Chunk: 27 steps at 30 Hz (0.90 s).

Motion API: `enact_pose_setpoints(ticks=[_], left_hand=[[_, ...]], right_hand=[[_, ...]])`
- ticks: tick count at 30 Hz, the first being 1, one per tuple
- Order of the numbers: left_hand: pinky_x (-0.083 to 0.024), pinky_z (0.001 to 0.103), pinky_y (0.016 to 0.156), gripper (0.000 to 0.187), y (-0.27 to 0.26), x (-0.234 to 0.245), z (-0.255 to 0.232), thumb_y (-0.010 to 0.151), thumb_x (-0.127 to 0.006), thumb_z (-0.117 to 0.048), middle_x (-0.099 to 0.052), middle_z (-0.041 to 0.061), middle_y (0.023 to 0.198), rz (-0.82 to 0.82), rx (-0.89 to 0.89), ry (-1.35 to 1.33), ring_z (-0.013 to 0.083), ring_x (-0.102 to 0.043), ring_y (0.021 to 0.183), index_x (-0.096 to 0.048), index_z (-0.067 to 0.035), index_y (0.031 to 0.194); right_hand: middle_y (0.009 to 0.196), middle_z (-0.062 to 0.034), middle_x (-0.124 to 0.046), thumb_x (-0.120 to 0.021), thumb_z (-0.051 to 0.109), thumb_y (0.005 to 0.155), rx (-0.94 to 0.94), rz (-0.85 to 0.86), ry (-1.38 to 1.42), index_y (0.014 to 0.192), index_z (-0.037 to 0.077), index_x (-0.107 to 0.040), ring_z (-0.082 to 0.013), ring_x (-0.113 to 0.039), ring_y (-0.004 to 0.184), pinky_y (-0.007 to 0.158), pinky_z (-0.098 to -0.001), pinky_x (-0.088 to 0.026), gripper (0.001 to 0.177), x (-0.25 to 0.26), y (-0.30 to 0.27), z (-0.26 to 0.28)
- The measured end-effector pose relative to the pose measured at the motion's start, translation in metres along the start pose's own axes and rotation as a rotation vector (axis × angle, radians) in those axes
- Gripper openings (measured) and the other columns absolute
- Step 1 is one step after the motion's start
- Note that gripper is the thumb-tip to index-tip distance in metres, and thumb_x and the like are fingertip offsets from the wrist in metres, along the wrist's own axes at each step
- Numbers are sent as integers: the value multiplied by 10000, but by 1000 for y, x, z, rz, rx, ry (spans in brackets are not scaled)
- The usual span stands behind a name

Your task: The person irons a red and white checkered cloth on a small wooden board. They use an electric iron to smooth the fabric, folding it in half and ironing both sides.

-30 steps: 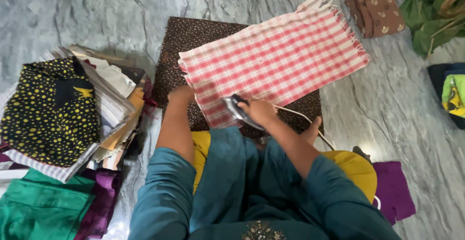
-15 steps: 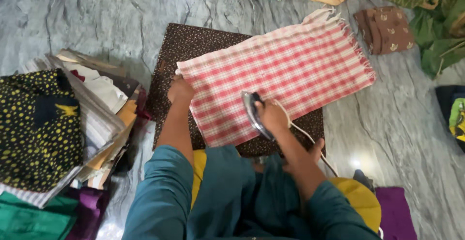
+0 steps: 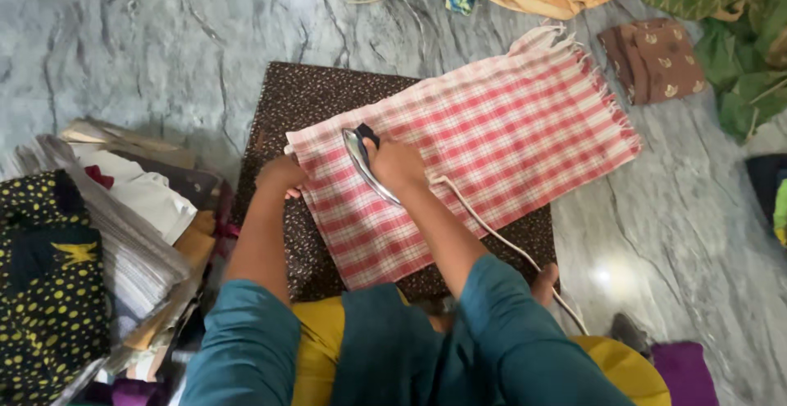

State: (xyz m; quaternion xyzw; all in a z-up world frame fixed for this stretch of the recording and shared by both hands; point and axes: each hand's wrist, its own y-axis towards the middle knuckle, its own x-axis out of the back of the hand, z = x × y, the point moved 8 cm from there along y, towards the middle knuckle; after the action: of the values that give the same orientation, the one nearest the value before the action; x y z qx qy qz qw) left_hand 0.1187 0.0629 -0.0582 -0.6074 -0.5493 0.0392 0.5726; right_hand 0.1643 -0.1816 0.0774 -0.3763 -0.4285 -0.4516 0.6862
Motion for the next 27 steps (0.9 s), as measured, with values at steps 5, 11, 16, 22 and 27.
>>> enact_pose_setpoints(ticks=[5, 11, 16, 22, 27], left_hand=[[-599, 329, 664, 217, 5, -3, 5, 858, -720, -241, -818, 57, 892, -33, 19, 29, 164, -760, 716, -815, -78, 965], [-583, 392, 802, 290, 5, 6, -3, 855, -735, -335, -802, 57, 909, -152, -38, 55, 188, -778, 766, -736, -105, 1032], [-611, 401, 824, 318, 27, -11, 4, 905, -622, -262, -819, 101, 893, -127, -94, 148, 195, -773, 760, -810, -65, 1069], [-539, 452, 957, 387, 47, -17, 9, 949, -605, -275, -648, 158, 1357, -316, -45, 240, 322, -629, 1231, -723, -88, 1267], [-549, 465, 986, 431, 36, -24, 8, 1018, -552, -318, -619, 156, 1436, -345, 71, 195, 338, -611, 1311, -675, -77, 1354]], right_hand=[[945, -241, -736, -402, 485, 1030, -36, 11, 37, 1132, 38, -669, -443, -711, 895, 809, -579, -536, 531, 7, 10, 5], [891, -218, -731, -359, 489, 1054, -42, 166, 37, 1125, 10, -642, -411, -727, 813, 753, -544, -566, 560, 16, -39, 23], [887, -202, -720, -359, 501, 1053, 92, 240, 8, 1099, 17, -644, -401, -716, 790, 720, -531, -574, 563, -16, -109, 39], [882, -225, -727, -422, 539, 1029, 211, 263, 89, 1119, -3, -610, -404, -711, 821, 750, -530, -551, 580, -49, -178, 39], [835, -171, -715, -301, 563, 1036, 49, 475, 67, 1090, 41, -604, -341, -726, 734, 668, -484, -574, 606, -51, -176, -6]])
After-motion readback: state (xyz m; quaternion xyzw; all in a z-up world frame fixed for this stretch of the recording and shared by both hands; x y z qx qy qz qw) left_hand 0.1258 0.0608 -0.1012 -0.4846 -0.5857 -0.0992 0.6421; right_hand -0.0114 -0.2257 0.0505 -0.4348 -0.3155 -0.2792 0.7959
